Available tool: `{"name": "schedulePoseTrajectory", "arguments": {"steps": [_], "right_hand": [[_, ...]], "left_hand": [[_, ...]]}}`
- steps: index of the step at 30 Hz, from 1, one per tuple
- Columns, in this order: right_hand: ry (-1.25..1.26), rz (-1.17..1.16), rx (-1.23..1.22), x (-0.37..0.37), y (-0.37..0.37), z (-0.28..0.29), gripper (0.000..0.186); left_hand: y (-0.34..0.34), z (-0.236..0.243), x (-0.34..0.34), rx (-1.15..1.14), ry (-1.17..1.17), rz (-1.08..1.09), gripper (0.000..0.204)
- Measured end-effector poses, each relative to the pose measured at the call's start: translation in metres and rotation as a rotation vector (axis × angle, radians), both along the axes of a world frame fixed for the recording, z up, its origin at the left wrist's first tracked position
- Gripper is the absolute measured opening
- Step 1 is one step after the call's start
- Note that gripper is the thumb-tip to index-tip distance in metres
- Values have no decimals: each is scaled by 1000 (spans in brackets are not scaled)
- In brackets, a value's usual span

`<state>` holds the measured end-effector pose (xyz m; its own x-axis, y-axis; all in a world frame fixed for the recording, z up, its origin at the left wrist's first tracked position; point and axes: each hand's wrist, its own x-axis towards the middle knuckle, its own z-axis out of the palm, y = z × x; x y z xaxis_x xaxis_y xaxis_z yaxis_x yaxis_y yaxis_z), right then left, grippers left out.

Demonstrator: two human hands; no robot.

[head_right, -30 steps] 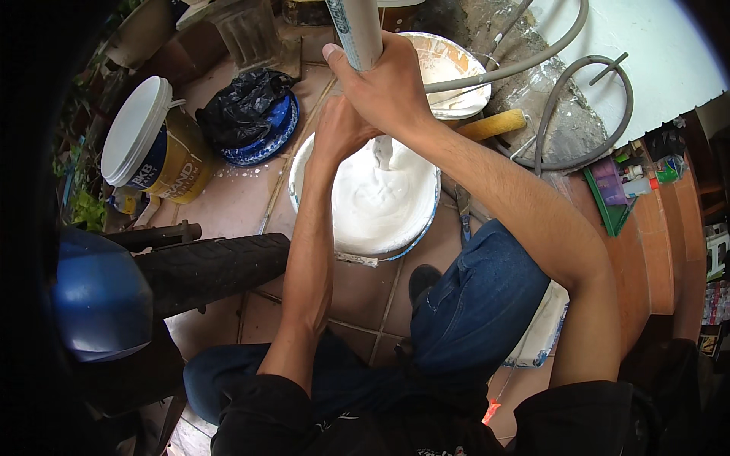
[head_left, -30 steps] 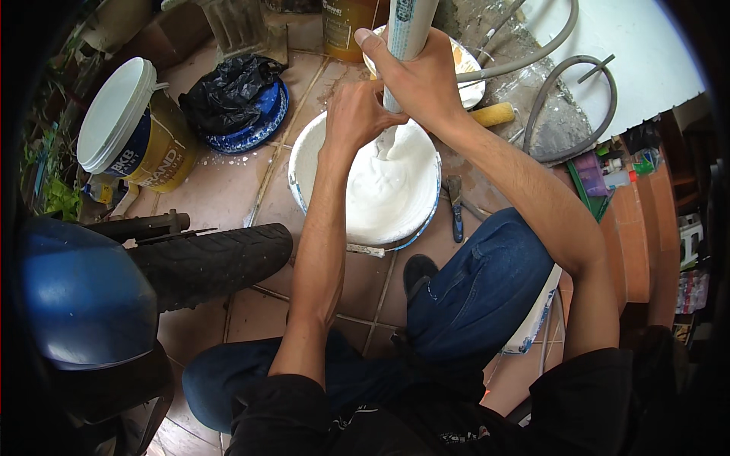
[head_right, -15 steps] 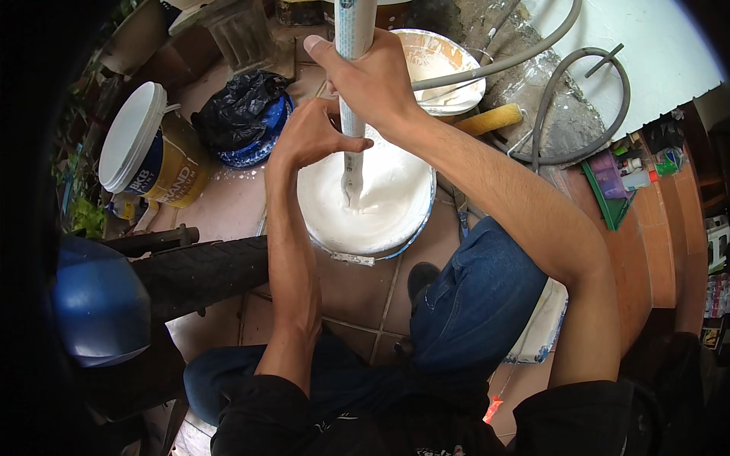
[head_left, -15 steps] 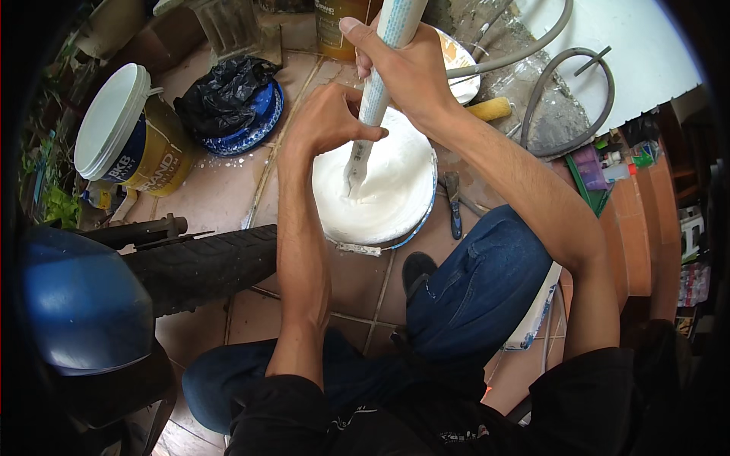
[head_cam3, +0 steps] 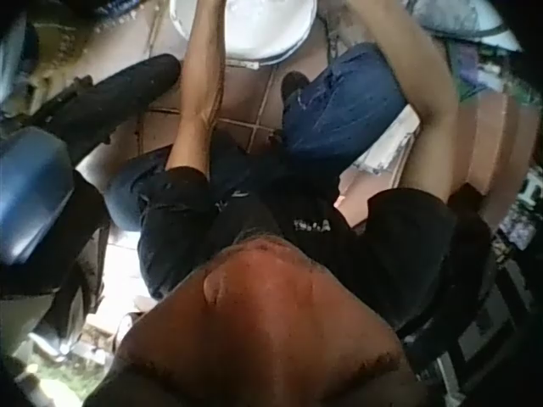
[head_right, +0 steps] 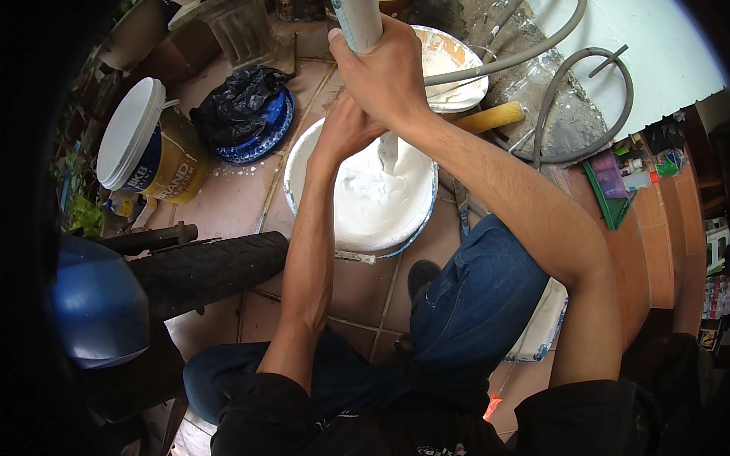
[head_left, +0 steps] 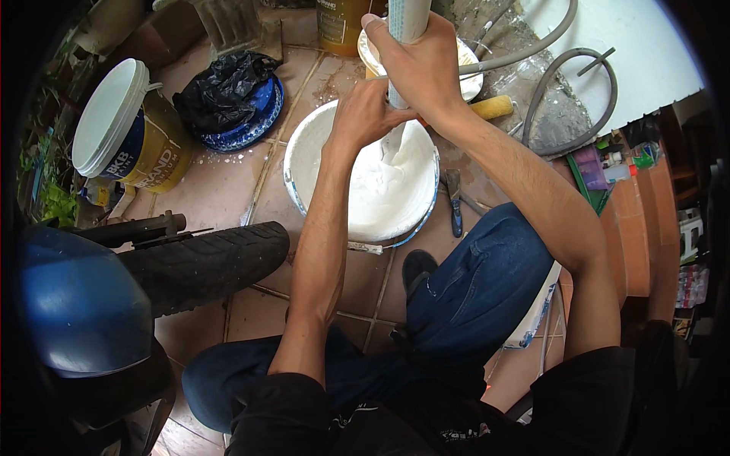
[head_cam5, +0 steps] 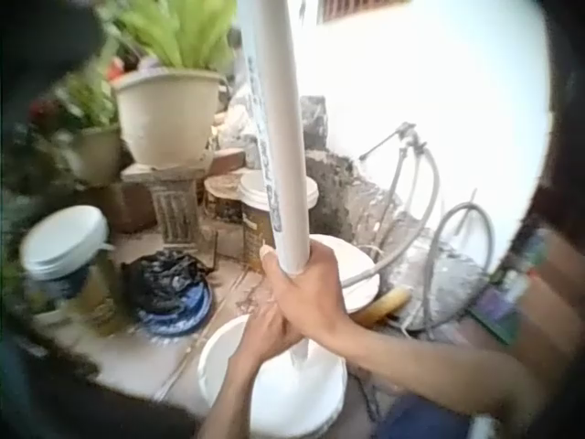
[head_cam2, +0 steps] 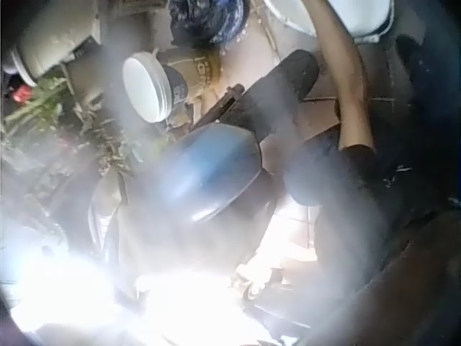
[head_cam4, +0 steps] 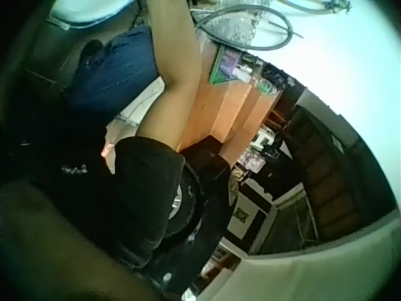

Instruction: Manually mixing white paint in a plastic bucket using a PVC pipe.

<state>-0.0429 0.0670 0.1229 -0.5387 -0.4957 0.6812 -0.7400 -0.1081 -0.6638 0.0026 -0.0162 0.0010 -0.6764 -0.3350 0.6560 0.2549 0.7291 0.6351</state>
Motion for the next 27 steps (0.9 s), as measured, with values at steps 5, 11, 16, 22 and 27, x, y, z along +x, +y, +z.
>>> {"name": "schedulePoseTrajectory", "arguments": {"steps": [5, 11, 16, 22, 27], "right_hand": [[-84, -50, -7, 0, 0, 1, 30], [-59, 54, -60, 1, -4, -2, 34], [-65, 231, 58, 2, -2, 0, 34], [-108, 328, 129, 6, 0, 1, 31], [-131, 456, 134, 13, 2, 9, 29]], "left_hand": [[6, 8, 10, -30, -93, 27, 53], [-6, 20, 20, 79, -127, 127, 46], [-16, 21, 25, 22, -198, 176, 40], [-41, 30, 36, -55, -471, -3, 44], [-47, 40, 49, -69, -569, -86, 50]]}}
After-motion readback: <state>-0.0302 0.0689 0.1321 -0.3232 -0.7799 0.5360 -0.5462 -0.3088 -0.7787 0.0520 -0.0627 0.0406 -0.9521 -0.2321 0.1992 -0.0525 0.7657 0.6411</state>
